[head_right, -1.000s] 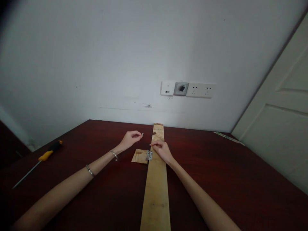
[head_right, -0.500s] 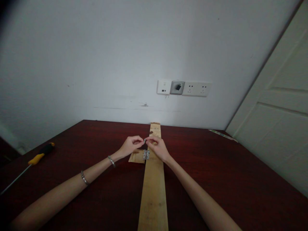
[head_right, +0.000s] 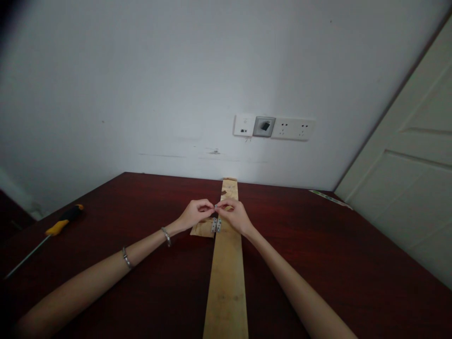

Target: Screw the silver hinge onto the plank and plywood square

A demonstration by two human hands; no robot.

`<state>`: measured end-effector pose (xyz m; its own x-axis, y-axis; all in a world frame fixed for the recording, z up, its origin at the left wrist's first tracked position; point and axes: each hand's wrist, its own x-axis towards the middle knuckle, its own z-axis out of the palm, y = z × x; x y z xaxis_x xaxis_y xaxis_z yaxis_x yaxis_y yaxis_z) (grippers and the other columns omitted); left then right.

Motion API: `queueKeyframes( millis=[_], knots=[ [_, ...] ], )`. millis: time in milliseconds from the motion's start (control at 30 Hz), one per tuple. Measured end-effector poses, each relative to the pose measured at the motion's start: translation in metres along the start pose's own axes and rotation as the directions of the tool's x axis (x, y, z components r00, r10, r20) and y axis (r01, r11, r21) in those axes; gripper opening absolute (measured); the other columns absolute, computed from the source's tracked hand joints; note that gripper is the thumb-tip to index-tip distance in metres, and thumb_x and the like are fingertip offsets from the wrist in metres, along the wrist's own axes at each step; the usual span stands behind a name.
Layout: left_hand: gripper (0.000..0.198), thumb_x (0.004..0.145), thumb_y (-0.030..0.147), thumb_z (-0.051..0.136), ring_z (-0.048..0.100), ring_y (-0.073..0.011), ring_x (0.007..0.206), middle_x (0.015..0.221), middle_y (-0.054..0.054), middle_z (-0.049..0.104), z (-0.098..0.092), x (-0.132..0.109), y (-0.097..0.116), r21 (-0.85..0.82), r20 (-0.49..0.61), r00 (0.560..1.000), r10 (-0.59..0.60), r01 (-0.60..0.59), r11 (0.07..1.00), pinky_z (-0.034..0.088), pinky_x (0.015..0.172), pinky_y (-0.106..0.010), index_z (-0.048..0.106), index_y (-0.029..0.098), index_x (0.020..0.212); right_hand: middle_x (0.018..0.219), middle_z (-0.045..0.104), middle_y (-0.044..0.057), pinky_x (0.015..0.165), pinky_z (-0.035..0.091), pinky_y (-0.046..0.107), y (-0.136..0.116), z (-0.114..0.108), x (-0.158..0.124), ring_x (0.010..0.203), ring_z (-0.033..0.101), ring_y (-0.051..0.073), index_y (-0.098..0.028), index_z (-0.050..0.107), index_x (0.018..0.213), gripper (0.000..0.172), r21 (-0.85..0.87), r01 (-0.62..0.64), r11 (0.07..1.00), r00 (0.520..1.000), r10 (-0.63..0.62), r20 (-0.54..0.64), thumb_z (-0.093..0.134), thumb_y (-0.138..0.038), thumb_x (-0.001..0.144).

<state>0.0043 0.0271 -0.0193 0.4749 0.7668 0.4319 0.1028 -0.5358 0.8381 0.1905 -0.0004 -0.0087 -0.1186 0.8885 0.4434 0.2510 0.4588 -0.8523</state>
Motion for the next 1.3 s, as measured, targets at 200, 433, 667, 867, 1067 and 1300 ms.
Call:
queueKeyframes(
  millis=[200,433,667,867,1067,1300],
  knots=[
    [0.019,0.080,0.030,0.063,0.060,-0.0149,0.078,0.087,-0.006,0.066,-0.004,0.003,-0.001,0.032,0.073,0.997,-0.013,0.011,0.999,0.048,0.073,-0.027,0.065,0.013,0.088,0.079,0.070,0.004,0.068,0.048,0.030,0.004,0.000,0.000,0.077,0.063,0.018,-0.020,0.071,0.075,0.015,-0.023,-0.005,1.000,1.000,0.005,0.008,0.070,-0.034,0.071],
    [0.064,0.063,0.052,0.078,0.050,-0.0240,0.099,0.104,-0.009,0.055,-0.028,0.006,0.009,0.470,0.454,0.890,-0.032,-0.209,0.857,0.043,0.087,-0.035,0.060,0.015,0.113,0.079,0.071,0.005,0.068,0.050,0.031,0.012,0.000,-0.004,0.075,0.064,0.019,-0.018,0.069,0.072,0.018,-0.033,-0.027,0.999,1.000,0.027,0.013,0.069,-0.036,0.071],
    [0.082,0.060,0.063,0.072,0.047,-0.0270,0.099,0.104,-0.010,0.053,-0.029,0.003,0.008,0.634,0.554,0.816,-0.165,-0.285,0.719,0.039,0.090,-0.036,0.056,0.011,0.120,0.080,0.068,0.003,0.074,0.049,0.032,0.016,-0.002,-0.011,0.078,0.062,0.018,-0.021,0.073,0.070,0.013,-0.055,0.014,0.998,0.990,-0.006,0.142,0.073,-0.034,0.069],
    [0.082,0.067,0.066,0.067,0.049,-0.0288,0.103,0.108,-0.013,0.052,-0.025,0.001,0.008,0.696,0.554,0.814,-0.172,-0.340,0.633,0.036,0.095,-0.036,0.054,0.008,0.124,0.089,0.064,0.003,0.086,0.046,0.035,0.018,-0.004,-0.014,0.087,0.060,0.018,-0.024,0.076,0.073,0.009,-0.068,0.046,0.997,0.977,-0.031,0.211,0.076,-0.032,0.068],
    [0.074,0.068,0.066,0.066,0.051,-0.0289,0.098,0.105,-0.013,0.054,-0.024,0.000,0.006,0.667,0.552,0.823,-0.138,-0.336,0.665,0.039,0.092,-0.037,0.059,0.009,0.116,0.097,0.061,0.003,0.092,0.043,0.036,0.020,-0.001,-0.015,0.094,0.058,0.019,-0.025,0.075,0.073,0.009,-0.128,0.072,0.989,0.974,-0.042,0.223,0.077,-0.032,0.068],
    [0.067,0.068,0.065,0.067,0.052,-0.0254,0.091,0.099,-0.010,0.054,-0.025,0.000,0.008,0.649,0.534,0.837,-0.120,-0.315,0.693,0.041,0.082,-0.032,0.061,0.013,0.109,0.099,0.061,0.004,0.095,0.040,0.039,0.020,0.001,-0.016,0.099,0.057,0.021,-0.026,0.075,0.073,0.008,-0.170,0.062,0.983,0.966,-0.016,0.259,0.078,-0.032,0.068]
  ],
)
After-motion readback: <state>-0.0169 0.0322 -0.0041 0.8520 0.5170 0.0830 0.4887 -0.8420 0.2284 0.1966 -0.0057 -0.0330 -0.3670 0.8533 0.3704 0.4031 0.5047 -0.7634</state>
